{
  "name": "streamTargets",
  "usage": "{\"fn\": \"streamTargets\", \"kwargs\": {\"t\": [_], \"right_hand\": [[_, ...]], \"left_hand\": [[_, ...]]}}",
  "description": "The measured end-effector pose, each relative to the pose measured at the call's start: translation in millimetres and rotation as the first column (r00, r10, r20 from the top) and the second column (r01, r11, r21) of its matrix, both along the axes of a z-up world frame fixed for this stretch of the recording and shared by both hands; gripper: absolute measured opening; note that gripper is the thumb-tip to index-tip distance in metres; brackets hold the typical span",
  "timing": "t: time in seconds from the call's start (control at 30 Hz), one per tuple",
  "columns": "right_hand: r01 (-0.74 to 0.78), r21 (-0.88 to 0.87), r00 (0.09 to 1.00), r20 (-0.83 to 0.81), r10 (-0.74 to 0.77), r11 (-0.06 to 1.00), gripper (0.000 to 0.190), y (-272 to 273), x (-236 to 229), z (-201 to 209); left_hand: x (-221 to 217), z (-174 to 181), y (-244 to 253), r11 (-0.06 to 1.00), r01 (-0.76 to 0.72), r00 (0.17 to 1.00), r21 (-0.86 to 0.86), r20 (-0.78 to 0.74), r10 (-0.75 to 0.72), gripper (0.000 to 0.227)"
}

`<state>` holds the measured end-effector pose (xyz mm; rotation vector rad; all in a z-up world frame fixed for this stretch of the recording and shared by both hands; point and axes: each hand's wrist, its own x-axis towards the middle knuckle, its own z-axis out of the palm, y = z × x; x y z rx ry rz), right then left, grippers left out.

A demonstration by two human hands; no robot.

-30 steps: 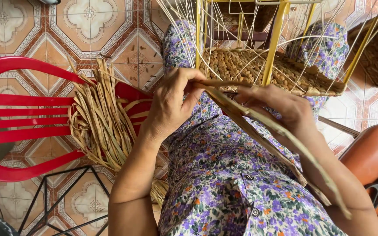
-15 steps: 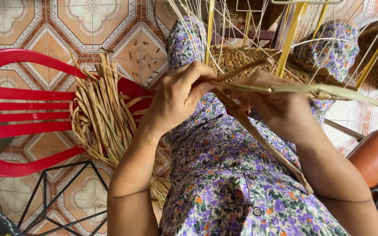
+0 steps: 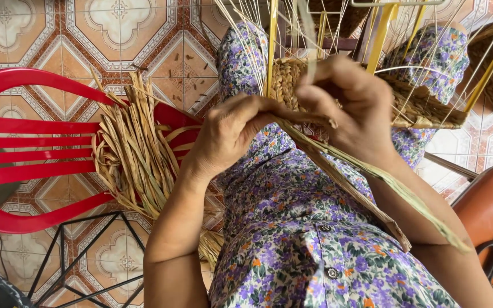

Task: The person weaves a basket by hand, threading and tucking dried plant fibers through a wooden frame and around vertical supports. They pick up additional fibers from a pile on a red chair, incorporating them into the structure while rotating the frame.

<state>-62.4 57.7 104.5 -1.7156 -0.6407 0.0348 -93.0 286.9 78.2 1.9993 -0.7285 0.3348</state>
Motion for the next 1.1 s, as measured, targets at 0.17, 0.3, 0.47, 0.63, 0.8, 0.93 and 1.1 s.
{"fn": "streamTargets", "kwargs": {"t": [0.17,0.3,0.47,0.63,0.8,0.93,1.1], "right_hand": [[0.116,0.556,0.977,-0.215,0.008,0.823,0.011,-23,-18,3],[0.035,0.800,0.757,-0.412,0.507,0.599,0.017,-33,-48,16],[-0.039,0.525,0.942,-0.264,0.206,0.851,0.016,-39,-36,22],[0.200,-0.418,0.824,0.562,0.078,0.886,0.058,-28,-20,40],[0.241,-0.646,0.921,0.388,0.040,0.724,0.028,-40,-26,27],[0.404,-0.538,0.814,0.580,-0.022,0.740,0.016,-42,-50,42],[0.202,-0.569,0.941,0.337,0.002,0.797,0.030,-34,-65,13]], "left_hand": [[12,-4,3,0.998,0.057,0.976,-0.025,-0.207,-0.061,0.006],[18,1,-12,0.997,0.012,0.976,0.070,-0.219,0.003,0.011],[6,5,-27,0.951,-0.124,0.992,0.284,0.044,0.116,0.019],[1,43,-23,0.993,-0.025,0.989,0.113,0.147,0.008,0.030],[-2,-1,-27,0.994,-0.109,0.992,0.010,-0.070,0.109,0.015],[0,7,-33,0.983,-0.182,0.976,0.016,-0.115,0.182,0.015],[0,15,-34,0.982,-0.189,0.978,0.018,-0.083,0.190,0.011]]}}
